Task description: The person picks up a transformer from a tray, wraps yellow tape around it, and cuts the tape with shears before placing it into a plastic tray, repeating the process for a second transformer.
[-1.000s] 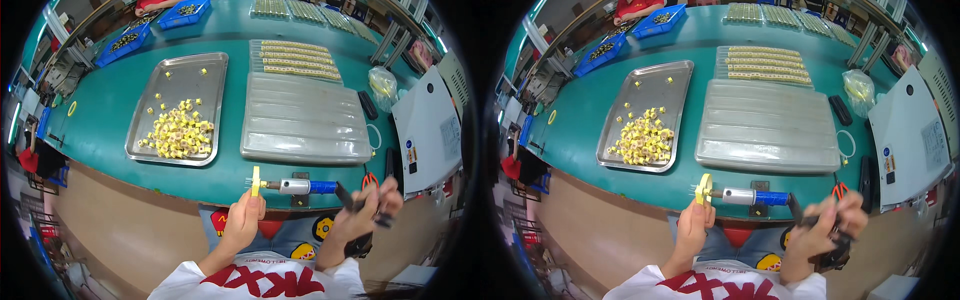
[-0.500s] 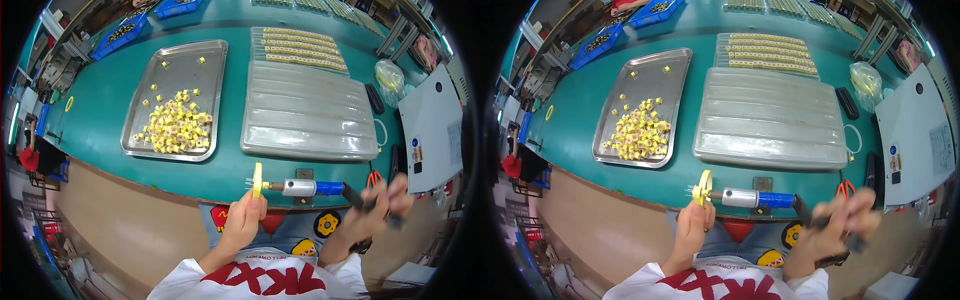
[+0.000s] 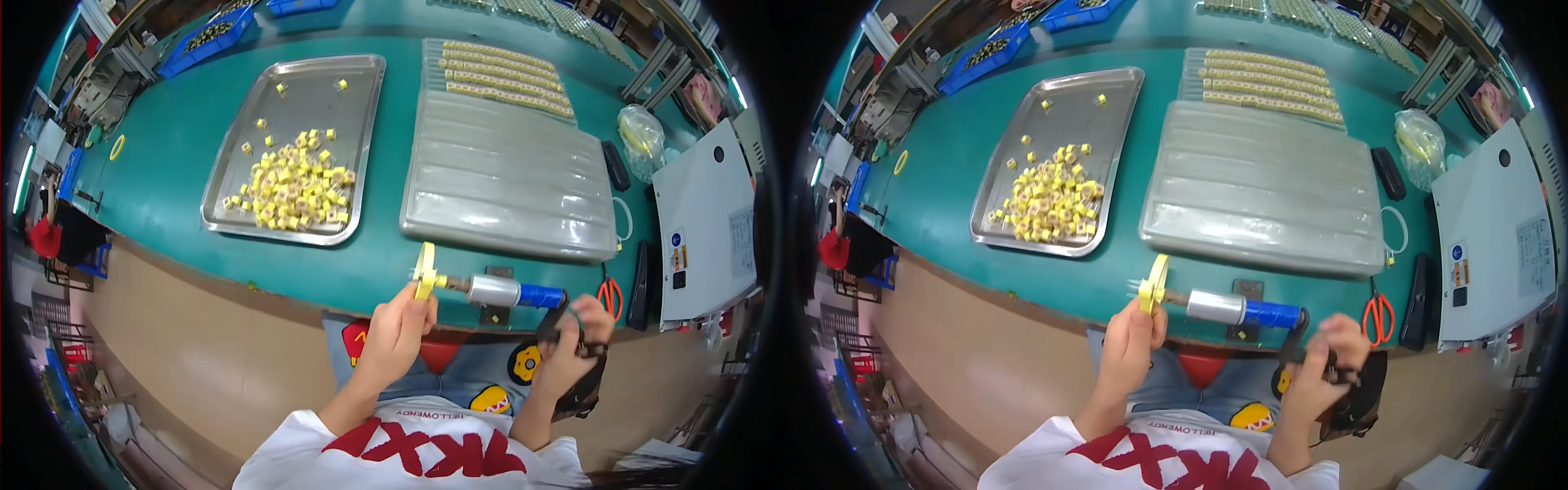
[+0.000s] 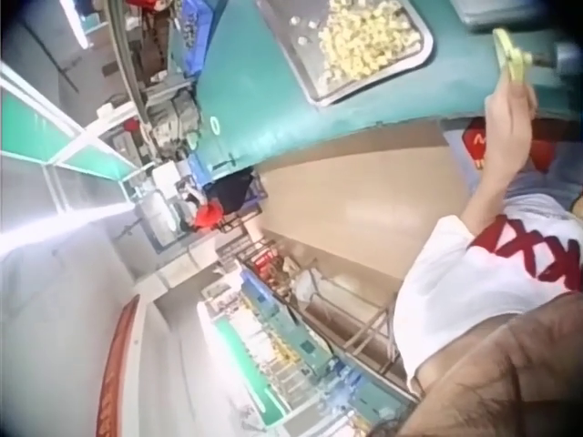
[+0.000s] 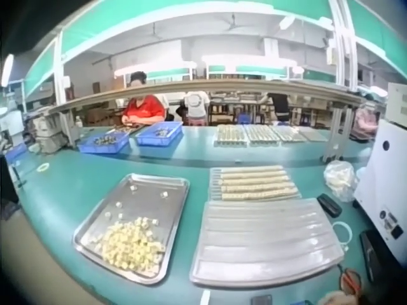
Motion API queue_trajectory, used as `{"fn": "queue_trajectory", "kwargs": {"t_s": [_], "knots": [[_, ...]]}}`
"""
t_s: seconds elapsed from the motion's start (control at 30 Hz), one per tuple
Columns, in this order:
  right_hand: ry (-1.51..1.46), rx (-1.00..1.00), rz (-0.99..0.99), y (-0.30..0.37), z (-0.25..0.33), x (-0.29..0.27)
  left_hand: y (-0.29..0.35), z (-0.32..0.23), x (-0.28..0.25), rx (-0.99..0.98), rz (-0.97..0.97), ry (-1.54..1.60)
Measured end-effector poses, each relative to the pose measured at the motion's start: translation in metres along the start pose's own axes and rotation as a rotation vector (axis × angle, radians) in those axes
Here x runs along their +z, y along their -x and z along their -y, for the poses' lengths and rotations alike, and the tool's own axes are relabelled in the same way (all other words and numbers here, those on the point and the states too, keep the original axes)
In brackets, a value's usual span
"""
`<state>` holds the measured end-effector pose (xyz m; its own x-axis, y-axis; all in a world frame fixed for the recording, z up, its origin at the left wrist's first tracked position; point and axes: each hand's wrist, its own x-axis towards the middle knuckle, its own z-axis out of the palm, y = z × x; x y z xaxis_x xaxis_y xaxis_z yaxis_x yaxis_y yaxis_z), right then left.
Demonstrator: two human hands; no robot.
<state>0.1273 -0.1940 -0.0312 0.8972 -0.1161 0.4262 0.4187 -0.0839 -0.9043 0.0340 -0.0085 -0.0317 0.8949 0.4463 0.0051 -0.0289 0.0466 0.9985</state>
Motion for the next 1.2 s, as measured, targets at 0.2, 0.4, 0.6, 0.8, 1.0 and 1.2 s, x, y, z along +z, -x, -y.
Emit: {"fn": "queue_trajectory", "kwargs": {"t_s": [0.2, 0.4, 0.6, 0.8, 1.0, 1.2], "knots": [[0.584, -0.24, 0.451, -0.034, 0.011, -0.012, 0.003, 0.01, -0.001, 0.007, 0.049, 0.281], [0.497, -0.152, 0.39, -0.031, 0.067, -0.005, 0.0, 0.002, 0.004, -0.028, 0.015, 0.358], [0.651, -0.709, 0.861, -0.026, 0.09, 0.042, 0.003, 0.004, 0.003, -0.033, -0.073, 0.285], [0.718, -0.941, 0.895, -0.031, 0.096, 0.064, 0.005, 0.003, 0.002, 0.02, -0.093, 0.218], [0.714, -1.092, 0.936, -0.033, 0.093, 0.072, 0.004, 0.001, -0.002, 0.041, -0.066, 0.153], [0.728, -1.219, 0.901, -0.036, 0.088, 0.071, 0.002, 0.005, 0.002, 0.071, -0.039, 0.115]]}}
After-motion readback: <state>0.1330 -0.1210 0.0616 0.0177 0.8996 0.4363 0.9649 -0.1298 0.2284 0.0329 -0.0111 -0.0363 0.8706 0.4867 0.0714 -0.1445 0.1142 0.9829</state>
